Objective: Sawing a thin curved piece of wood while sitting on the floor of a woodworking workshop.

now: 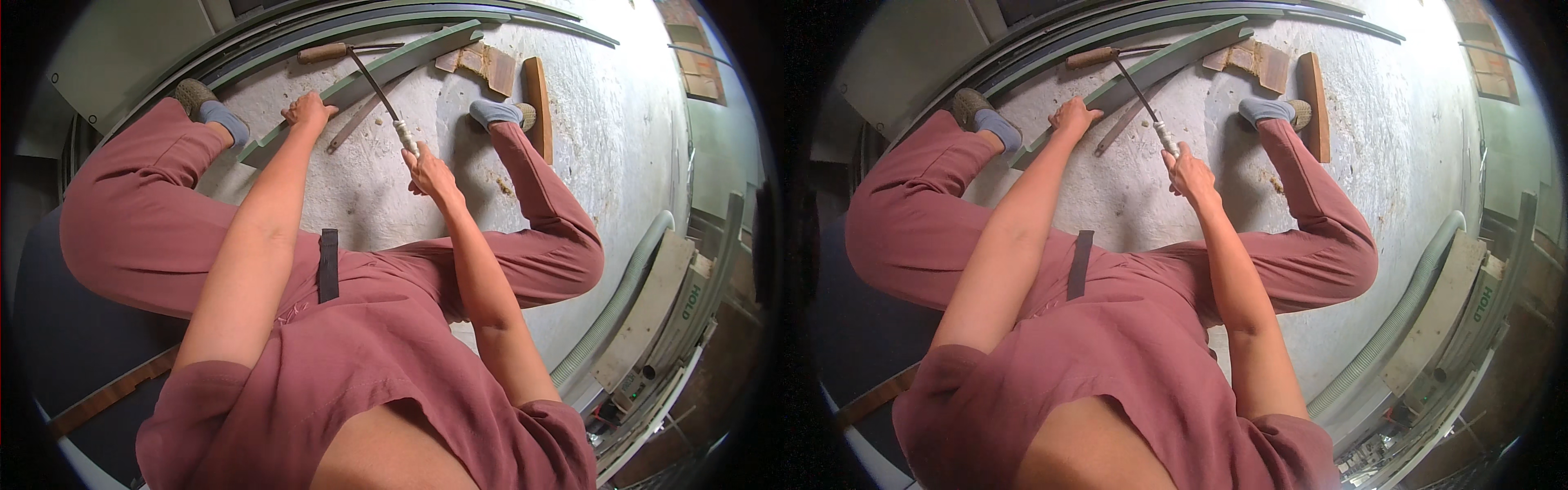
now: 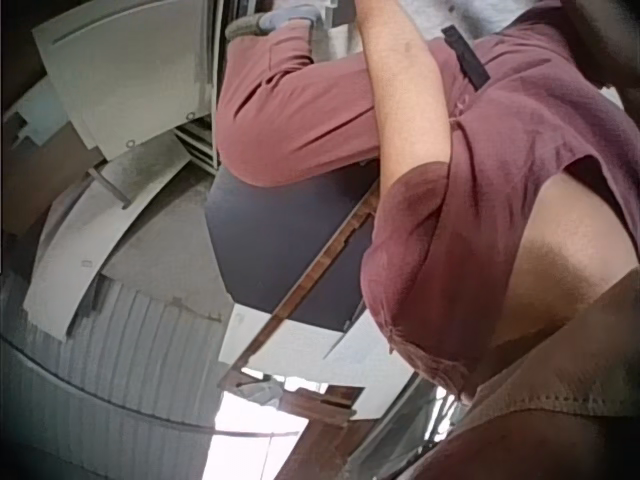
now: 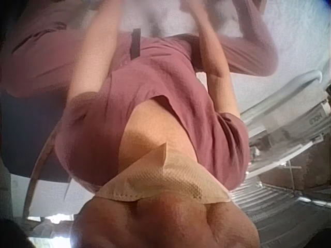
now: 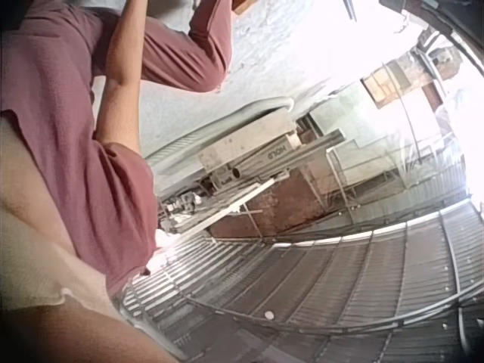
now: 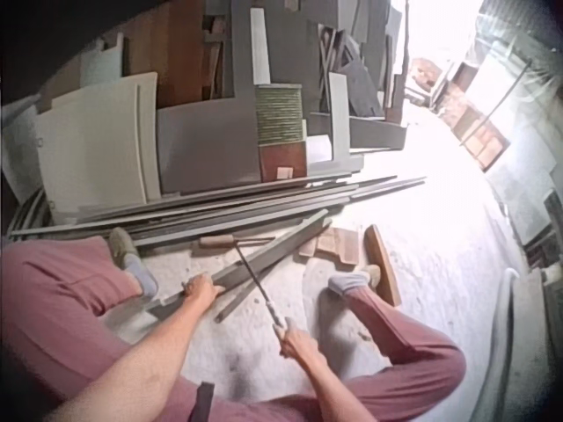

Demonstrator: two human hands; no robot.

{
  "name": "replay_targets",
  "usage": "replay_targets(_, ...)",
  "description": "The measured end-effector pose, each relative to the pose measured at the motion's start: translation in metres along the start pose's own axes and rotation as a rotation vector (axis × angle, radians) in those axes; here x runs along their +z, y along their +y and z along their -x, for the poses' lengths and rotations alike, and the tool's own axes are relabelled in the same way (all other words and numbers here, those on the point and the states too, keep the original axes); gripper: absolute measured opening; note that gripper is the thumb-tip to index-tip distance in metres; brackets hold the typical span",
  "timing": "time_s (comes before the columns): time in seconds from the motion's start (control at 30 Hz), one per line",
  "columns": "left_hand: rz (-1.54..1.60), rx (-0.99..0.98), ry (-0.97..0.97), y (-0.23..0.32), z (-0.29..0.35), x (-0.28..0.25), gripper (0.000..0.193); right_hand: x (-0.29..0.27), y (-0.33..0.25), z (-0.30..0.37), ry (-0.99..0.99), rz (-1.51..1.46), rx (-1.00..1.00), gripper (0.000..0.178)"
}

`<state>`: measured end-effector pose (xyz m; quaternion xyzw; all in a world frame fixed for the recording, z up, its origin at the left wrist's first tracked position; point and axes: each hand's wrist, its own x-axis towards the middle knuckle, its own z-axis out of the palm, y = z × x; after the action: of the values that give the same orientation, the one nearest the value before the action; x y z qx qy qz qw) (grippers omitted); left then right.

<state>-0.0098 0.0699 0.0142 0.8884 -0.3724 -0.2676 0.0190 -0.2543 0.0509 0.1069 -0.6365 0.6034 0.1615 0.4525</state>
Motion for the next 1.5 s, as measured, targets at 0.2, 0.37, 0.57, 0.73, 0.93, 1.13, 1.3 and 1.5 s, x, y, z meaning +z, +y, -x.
replay_targets(0.2, 0.073, 0.161, 0.035, 0.009, -0.005, 0.012, 0.040, 0.016, 0.025, -0.028, 0.263, 0.234, -0.151, 0.035)
replay_targets(0.37, 0.110, 0.174, 0.068, 0.010, 0.000, 0.011, 0.035, 0.008, 0.010, -0.021, 0.357, 0.111, -0.164, 0.033)
replay_targets(0.57, 0.043, 0.157, 0.022, 0.015, -0.015, -0.007, 0.029, 0.015, 0.009, -0.026, 0.432, 0.007, -0.293, 0.031)
replay_targets(0.73, 0.024, 0.191, 0.035, 0.034, -0.023, -0.008, 0.032, 0.020, -0.008, -0.011, 0.356, 0.048, -0.231, 0.029)
replay_targets(0.93, 0.036, 0.124, 0.036, 0.059, -0.025, -0.004, 0.018, 0.028, -0.013, -0.005, 0.339, 0.143, -0.248, 0.026)
replay_targets(1.13, -0.023, 0.068, 0.011, 0.068, -0.023, -0.002, 0.020, 0.027, -0.007, -0.002, 0.297, 0.207, -0.230, 0.024)
replay_targets(1.3, -0.013, 0.037, 0.074, 0.063, -0.032, 0.011, 0.018, 0.032, -0.008, -0.002, 0.275, 0.202, -0.207, 0.023)
replay_targets(1.5, -0.048, 0.084, 0.181, 0.063, -0.031, 0.020, 0.016, 0.032, -0.039, -0.045, 0.282, 0.149, -0.309, 0.023)
